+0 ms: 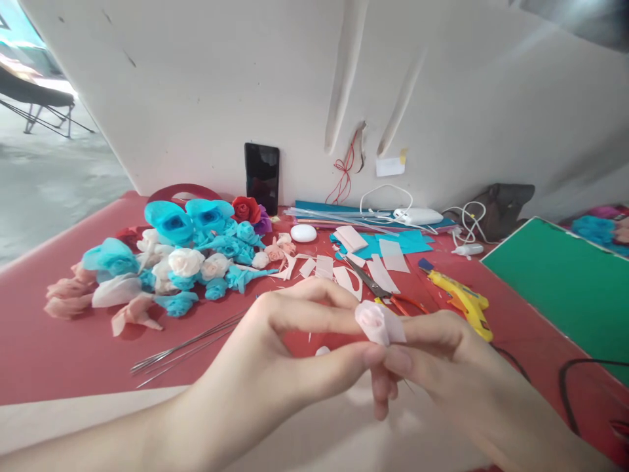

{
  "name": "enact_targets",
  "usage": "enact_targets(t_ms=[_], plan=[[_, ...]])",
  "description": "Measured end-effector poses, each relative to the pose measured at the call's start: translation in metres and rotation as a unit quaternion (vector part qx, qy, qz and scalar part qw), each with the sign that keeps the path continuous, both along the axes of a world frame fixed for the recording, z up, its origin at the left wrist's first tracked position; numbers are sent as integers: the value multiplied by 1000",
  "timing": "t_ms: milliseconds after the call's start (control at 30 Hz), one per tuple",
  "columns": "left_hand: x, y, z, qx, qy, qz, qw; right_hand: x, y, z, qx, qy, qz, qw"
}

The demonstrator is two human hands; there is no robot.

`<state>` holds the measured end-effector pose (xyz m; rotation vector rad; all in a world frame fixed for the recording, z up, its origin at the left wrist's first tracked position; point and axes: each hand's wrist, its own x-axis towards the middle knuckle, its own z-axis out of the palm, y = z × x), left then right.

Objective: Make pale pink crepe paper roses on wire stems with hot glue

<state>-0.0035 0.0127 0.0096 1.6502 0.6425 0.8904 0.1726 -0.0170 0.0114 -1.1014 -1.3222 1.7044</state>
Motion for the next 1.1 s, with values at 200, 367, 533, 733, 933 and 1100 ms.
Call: enact_targets(t_ms=[200,367,533,733,933,1100], plan=[[-1,-1,-3,14,22,3,1000,3,-5,-3,31,-20,0,999],[0,-1,0,16,12,11,1000,3,-6,1,67,-66,-19,995],[-1,-2,1,-4,4,16,1000,1,-6,4,125,-88,-19,988],[0,0,-2,-79,-22,30,996,6,-5,2,294,-118,-187,930],[0,2,-1,-82,6,51,995,12,-6,2,359,-151,-199,899],[1,6,-6,-151,41,35,987,16,-6,4,293,-170,-247,908]])
